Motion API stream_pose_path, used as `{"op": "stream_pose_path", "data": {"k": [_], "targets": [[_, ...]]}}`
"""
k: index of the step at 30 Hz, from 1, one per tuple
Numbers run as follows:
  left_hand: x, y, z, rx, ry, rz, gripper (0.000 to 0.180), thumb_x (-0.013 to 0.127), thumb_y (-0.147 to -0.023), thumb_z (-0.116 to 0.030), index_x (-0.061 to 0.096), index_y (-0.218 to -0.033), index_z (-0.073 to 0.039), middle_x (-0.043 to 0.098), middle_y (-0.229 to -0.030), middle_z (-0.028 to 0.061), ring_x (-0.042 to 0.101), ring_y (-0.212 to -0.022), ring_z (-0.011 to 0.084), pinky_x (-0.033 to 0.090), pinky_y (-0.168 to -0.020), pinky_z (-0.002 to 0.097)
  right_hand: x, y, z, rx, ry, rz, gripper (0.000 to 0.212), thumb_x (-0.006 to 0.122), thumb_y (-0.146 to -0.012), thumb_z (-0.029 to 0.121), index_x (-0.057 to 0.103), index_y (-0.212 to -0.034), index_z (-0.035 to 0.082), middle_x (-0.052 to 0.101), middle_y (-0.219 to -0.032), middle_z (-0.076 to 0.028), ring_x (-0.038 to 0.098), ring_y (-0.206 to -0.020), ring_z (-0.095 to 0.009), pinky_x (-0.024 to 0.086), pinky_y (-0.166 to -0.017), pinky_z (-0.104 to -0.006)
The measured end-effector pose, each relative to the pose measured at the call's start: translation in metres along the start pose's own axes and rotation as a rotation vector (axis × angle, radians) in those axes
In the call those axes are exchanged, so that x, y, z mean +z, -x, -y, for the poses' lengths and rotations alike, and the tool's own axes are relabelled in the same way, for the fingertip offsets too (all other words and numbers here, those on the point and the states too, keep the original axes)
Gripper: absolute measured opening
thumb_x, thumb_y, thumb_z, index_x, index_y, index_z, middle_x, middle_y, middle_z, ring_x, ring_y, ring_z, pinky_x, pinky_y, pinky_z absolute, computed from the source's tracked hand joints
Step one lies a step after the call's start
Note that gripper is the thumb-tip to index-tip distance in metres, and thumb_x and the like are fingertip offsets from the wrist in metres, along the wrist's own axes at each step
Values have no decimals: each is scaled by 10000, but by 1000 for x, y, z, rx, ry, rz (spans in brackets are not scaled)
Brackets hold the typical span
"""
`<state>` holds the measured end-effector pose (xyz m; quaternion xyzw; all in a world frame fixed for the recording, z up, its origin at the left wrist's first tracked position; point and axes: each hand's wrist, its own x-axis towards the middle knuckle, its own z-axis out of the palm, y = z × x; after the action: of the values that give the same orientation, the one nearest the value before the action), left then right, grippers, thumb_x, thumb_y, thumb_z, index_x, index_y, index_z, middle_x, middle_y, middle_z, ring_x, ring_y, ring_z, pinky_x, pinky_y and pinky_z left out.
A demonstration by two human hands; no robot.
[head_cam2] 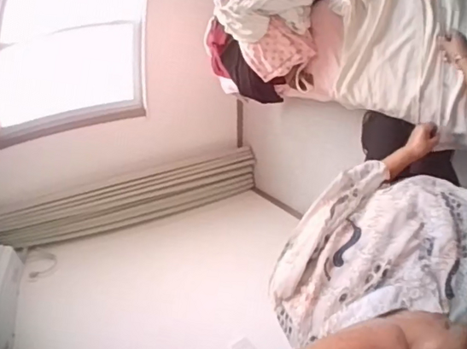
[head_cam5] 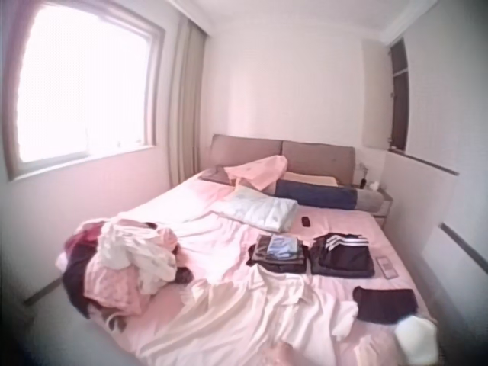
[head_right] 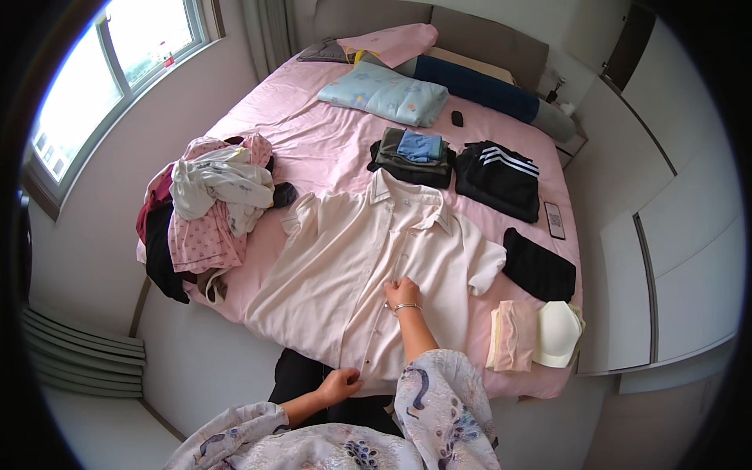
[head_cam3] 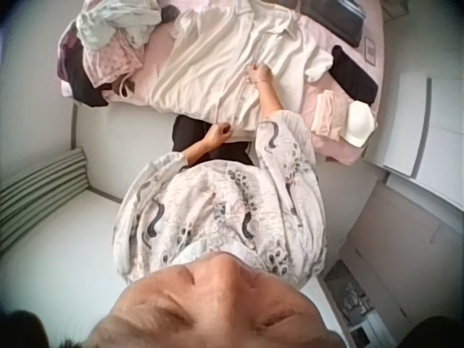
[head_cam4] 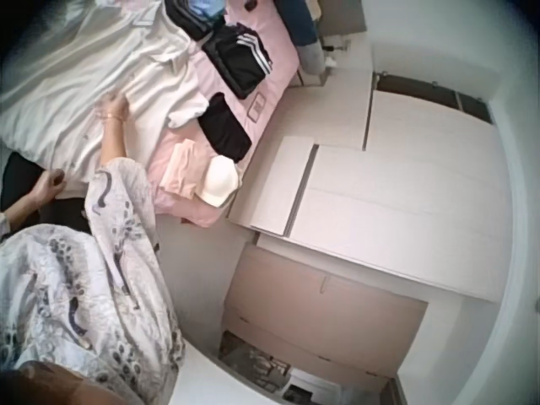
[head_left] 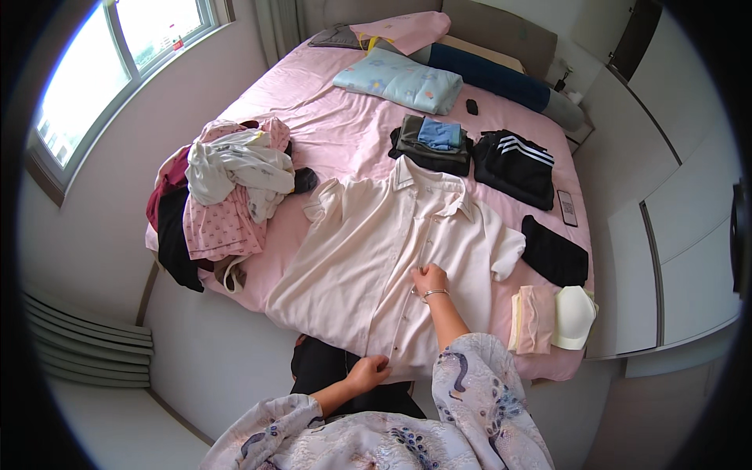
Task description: The person folds a white bra and places it on a stack of folded clothes. Then the person picks up a light pink button-up shirt, lays it flat on the bed, buttons it, and folds it neatly.
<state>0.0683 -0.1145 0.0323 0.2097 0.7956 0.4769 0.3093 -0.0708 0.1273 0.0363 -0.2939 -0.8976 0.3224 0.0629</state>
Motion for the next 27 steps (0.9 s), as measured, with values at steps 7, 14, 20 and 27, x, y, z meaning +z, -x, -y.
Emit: {"op": "stream_pose_path", "data": {"k": [7, 14, 20, 27], "targets": [[-4, -8, 5, -21, -14, 113, 209, 601, -754, -201, 535, -734, -3, 559, -673, 175, 553, -612, 334, 426, -571, 397, 14, -16, -25, 148, -66, 195, 180, 594, -723, 179, 574, -770, 6, 624, -635, -130, 617, -544, -232, 503, -524, -335], [2, -6, 25, -10, 108, 13, 181, 608, -769, -155, 538, -796, 10, 567, -648, 132, 551, -549, 201, 442, -538, 328, 13, -10, -26, 83, -714, 84, 147, 564, -837, 122, 522, -725, 37, 533, -567, -15, 474, -389, -87, 367, -335, -225], [-15, -4, 9, -194, 155, -136, 202, 598, -750, -176, 555, -835, 2, 580, -676, 153, 583, -608, 259, 459, -583, 351, 30, -21, 38, -186, -186, -137, 176, 618, -737, 158, 536, -738, 2, 584, -615, -119, 577, -579, -256, 469, -577, -342], [-7, -5, 56, -166, 183, -166, 216, 619, -755, -169, 603, -881, 6, 631, -744, 141, 617, -675, 218, 476, -631, 320, 44, 14, 4, -295, -292, 126, 142, 576, -789, 150, 605, -880, 45, 636, -725, -94, 605, -626, -223, 488, -586, -332]]}}
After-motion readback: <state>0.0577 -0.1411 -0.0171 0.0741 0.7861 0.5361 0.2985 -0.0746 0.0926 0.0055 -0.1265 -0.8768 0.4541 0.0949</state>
